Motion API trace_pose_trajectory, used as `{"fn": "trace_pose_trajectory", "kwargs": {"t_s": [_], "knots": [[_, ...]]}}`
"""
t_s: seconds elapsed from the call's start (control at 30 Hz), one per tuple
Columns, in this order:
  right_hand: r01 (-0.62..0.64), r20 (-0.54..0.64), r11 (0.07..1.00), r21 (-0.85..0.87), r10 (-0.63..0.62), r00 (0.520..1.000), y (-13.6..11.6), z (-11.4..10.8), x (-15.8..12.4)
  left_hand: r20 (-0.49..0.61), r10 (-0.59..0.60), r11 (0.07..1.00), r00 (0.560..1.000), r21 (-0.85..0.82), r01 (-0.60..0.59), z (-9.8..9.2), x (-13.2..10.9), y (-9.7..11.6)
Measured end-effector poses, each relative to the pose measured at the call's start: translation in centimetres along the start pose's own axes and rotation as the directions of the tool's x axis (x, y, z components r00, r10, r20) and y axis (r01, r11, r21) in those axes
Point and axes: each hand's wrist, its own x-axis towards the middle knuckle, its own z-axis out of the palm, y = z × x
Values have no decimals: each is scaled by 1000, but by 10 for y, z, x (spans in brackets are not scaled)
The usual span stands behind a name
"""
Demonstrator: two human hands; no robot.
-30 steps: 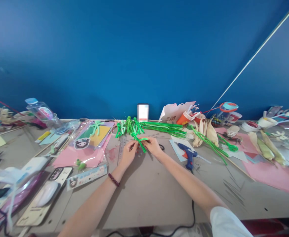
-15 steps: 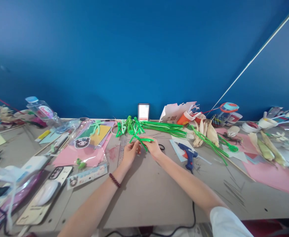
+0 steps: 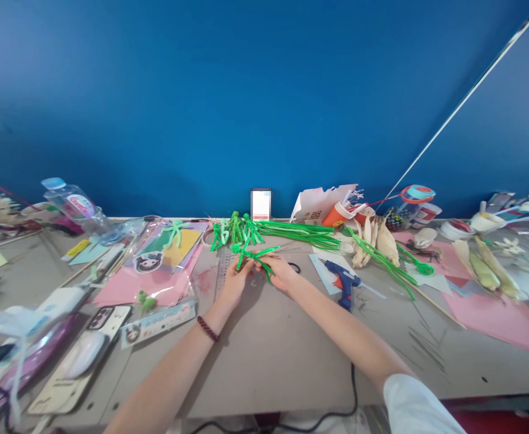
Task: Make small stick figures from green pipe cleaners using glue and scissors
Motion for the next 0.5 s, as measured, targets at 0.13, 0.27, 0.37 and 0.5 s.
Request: {"fn": "trace_pose_trajectory", "kwargs": {"t_s": [0.13, 0.27, 0.37, 0.5], "knots": [[-56, 12, 998, 5, 56, 998, 0, -2, 1, -40, 13, 999, 999, 53, -11, -3, 2, -2], [-131, 30, 991, 21, 130, 991, 0, -5, 2, -36, 23, 998, 999, 51, -21, -5, 4, -2], [-203, 69, 978, 47, 199, 978, 0, -7, 3, -31, 6, 1000, 1000, 25, -5, -6, 5, -5], [-282, 136, 956, 76, 270, 953, -3, -8, 2, -24, 0, 1000, 1000, 7, 0, -7, 7, -8]]}}
